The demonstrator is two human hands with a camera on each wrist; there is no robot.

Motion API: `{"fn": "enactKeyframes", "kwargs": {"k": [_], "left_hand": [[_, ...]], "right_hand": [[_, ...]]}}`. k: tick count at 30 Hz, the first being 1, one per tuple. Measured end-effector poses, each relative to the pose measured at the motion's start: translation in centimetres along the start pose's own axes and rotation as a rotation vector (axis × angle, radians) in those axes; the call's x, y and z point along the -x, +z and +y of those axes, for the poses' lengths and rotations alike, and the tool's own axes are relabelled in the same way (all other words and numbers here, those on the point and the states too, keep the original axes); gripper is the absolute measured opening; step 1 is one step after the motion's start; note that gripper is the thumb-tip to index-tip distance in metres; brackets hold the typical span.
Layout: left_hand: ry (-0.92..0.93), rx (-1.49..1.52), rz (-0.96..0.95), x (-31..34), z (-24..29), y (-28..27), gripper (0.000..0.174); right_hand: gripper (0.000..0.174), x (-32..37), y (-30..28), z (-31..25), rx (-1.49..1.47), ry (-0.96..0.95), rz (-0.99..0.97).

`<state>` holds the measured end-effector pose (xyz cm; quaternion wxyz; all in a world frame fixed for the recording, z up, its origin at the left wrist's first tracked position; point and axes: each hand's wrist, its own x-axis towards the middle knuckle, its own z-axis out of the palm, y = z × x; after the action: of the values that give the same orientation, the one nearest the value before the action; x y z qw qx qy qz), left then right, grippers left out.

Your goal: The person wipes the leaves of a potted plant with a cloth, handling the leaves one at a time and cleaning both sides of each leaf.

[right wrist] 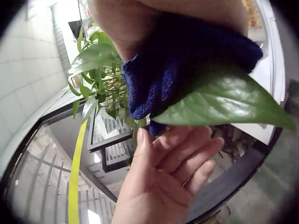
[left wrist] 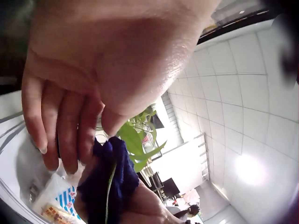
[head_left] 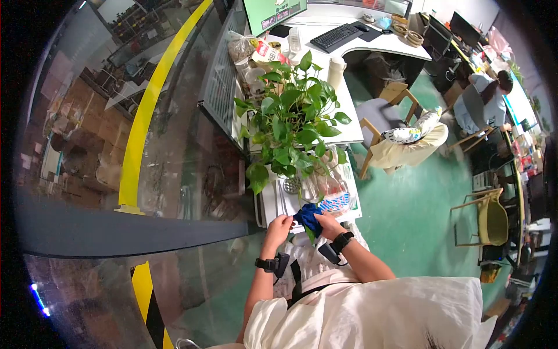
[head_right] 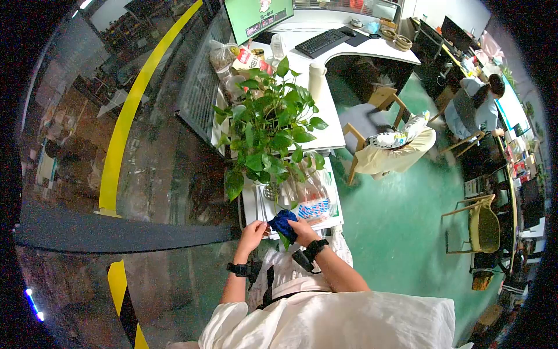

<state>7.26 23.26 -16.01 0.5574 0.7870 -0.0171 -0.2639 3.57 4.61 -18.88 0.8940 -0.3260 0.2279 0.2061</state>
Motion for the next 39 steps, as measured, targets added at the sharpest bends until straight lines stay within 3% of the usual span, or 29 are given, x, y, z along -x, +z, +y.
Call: {"fn": "enactKeyframes", "kwargs": {"k": [2, 5, 9, 15, 21, 24, 29, 34, 39], "left_hand": [[0.011, -0.013, -0.009, -0.6, -0.9, 0.4, 0.026], [0.040, -0.139, 0.058, 0.0, 2.1, 0.7, 0.023], [0.098, -0.096, 0.220, -1.2, 0.9, 2.0, 0.023], [0.229, -0.204, 0.167, -2.5, -0.6, 2.7, 0.023], [0.095, -0.267, 0.145, -2.4, 0.7, 2.8, 0.025], [-0.048, -0.219, 0.072, -2.4, 2.0, 2.6, 0.026], [0.008, 0.125, -0.014, -5.0, -2.3, 3.3, 0.025], [0.032, 0.319, -0.071, -4.5, -0.1, 3.5, 0.019], [0.063, 0.345, -0.058, -4.6, -0.1, 3.6, 0.017]], "right_hand": [[0.023, -0.1, -0.1, 0.2, 0.027, 0.009, 0.031], [0.022, 0.4, 0.2, 0.1, 0.047, 0.015, 0.056], [0.020, 0.9, 0.3, -0.3, 0.082, 0.039, 0.097], [0.018, 0.9, 0.3, -0.1, 0.091, 0.020, 0.106], [0.021, 0.0, -1.0, 1.1, 0.124, 0.020, 0.076], [0.022, 0.2, -0.9, 1.1, 0.102, 0.000, 0.064], [0.026, 0.0, -1.2, 1.2, 0.123, -0.007, -0.032], [0.025, 0.4, -0.5, 1.3, 0.132, -0.054, -0.118], [0.023, 0.7, -0.2, 1.1, 0.139, -0.020, 0.019]]}}
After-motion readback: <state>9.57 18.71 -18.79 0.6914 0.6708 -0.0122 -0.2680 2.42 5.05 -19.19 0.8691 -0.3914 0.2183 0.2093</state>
